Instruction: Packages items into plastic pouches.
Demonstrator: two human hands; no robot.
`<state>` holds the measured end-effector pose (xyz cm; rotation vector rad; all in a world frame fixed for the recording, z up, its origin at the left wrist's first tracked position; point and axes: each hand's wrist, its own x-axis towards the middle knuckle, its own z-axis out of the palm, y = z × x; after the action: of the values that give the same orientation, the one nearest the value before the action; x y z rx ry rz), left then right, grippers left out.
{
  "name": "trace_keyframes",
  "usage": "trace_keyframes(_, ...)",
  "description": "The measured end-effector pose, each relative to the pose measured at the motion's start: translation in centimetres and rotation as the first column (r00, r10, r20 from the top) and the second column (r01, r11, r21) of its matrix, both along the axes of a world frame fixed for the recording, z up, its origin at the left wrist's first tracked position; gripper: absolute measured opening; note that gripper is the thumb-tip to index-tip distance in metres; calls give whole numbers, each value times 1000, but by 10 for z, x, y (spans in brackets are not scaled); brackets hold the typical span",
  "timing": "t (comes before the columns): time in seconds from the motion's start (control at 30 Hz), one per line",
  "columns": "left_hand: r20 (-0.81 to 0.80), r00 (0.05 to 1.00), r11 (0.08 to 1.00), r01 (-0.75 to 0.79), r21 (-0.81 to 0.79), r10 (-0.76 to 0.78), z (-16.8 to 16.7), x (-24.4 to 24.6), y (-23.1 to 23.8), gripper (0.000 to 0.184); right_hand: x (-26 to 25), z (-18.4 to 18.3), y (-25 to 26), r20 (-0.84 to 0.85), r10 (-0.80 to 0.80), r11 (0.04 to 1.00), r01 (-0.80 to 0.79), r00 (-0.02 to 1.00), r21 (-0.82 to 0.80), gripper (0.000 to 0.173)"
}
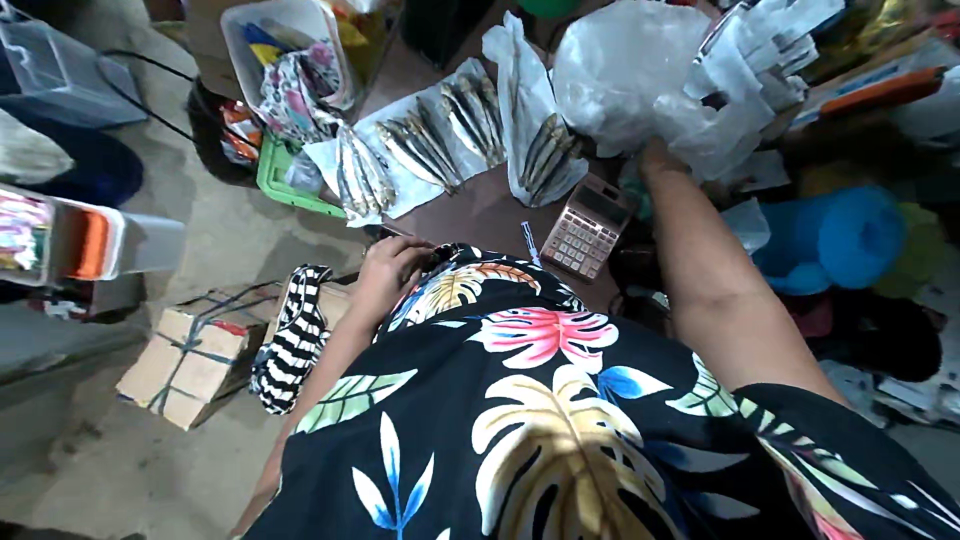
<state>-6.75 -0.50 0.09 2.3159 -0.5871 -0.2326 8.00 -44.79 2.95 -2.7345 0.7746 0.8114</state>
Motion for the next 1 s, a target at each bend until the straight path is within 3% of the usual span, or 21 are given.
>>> trace_keyframes(0.07, 8, 1000, 1000, -21, 6, 21, -1, -7, 0, 26, 3, -7, -4, 108, -18, 998, 11, 994, 60, 49)
trace_keyframes(0.17, 2, 999, 999, -51, 6, 51, -1, -17, 2, 27, 11, 23, -3, -2, -17, 999, 17, 1000, 47, 61)
trace_keyframes(0.23, -2, 997, 997, -74, 9, 74, -1, -23, 3, 27, 13, 29, -20, 27, -21, 999, 20, 999, 29, 67)
trace_keyframes(0.3, -5, 996, 996, -89, 9, 89, 0, -28, 4, 27, 12, 50, -33, 69, 29, 998, -33, 997, 59, 51)
trace_keyframes(0.4, -15, 995, 995, -97, 1, 97, 3, -30, 3, 26, 3, 76, -56, 194, -79, 984, 46, 978, 172, 37)
trace_keyframes(0.57, -8, 996, 993, -87, -84, 86, 17, -19, -6, 27, -24, 112, -84, 495, -161, 963, 26, 854, 268, 40)
trace_keyframes(0.67, 17, 997, 982, -65, -179, 69, 39, -4, -18, 28, -49, 137, -76, 640, -229, 935, -16, 733, 353, 35)
trace_keyframes(0.77, 55, 998, 955, -5, -297, 23, 66, 13, -38, 27, -77, 161, -46, 741, -210, 854, -250, 637, 457, 22)
trace_keyframes(0.9, 169, 982, 900, 151, -409, -88, 108, 39, -82, 26, -96, 172, 2, 770, -112, 630, -554, 628, 543, 14)
trace_keyframes(1.0, 208, 972, 837, 206, -507, -113, 132, 55, -118, 38, -97, 168, 37, 777, -64, 490, -659, 626, 571, 12)
